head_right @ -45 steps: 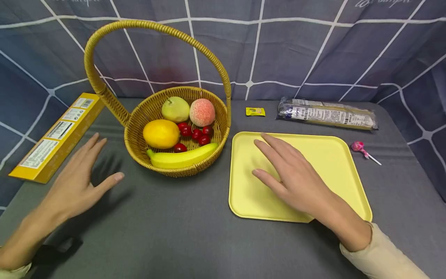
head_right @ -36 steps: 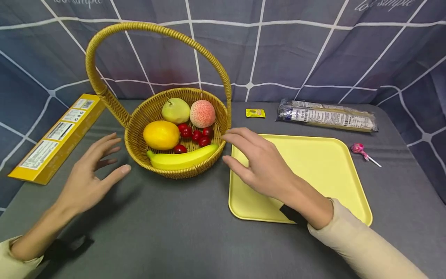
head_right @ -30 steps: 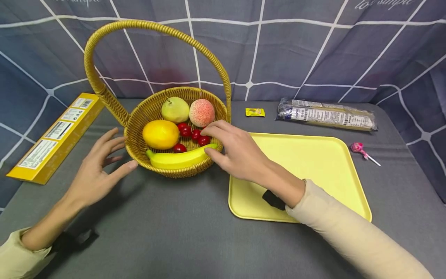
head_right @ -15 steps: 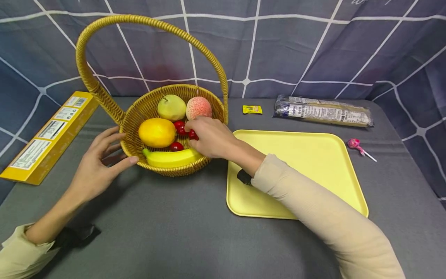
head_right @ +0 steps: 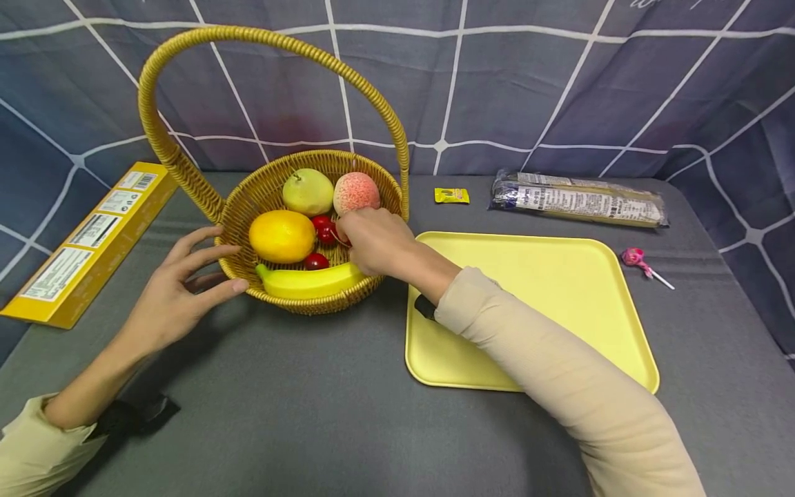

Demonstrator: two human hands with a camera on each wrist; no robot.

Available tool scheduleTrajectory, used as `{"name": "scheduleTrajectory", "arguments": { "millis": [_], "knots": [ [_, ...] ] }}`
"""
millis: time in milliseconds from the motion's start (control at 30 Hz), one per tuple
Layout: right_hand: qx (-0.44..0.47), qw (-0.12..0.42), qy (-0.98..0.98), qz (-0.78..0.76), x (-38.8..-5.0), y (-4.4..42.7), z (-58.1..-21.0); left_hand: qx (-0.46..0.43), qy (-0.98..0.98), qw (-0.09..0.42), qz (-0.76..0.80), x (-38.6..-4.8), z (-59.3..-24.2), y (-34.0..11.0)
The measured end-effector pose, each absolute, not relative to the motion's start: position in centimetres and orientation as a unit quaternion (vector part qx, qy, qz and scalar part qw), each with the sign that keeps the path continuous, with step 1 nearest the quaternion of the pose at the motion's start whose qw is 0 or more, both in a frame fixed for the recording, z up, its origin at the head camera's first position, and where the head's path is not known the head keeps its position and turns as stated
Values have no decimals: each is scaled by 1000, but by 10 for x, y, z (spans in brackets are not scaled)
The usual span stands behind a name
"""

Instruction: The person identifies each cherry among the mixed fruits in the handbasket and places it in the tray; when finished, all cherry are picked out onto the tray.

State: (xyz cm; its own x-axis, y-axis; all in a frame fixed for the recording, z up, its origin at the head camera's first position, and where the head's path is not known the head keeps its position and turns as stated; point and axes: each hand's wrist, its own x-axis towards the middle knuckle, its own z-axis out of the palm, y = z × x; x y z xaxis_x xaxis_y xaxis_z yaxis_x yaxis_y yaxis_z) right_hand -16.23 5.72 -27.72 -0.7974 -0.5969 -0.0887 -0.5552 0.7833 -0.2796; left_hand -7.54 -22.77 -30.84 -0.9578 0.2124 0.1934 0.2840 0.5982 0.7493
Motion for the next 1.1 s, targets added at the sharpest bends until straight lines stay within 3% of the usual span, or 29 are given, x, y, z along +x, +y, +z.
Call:
{"name": "scheduleTrajectory", "arguments": {
  "millis": [367, 1100],
  "knots": [
    [-294, 89, 945, -113, -165, 54, -279, -138, -891, 37, -430, -77, -307, -228],
    [-337, 24, 917, -214, -147, 74, -276, -139, -895, 23, -424, -75, -306, -225]
  ]
}}
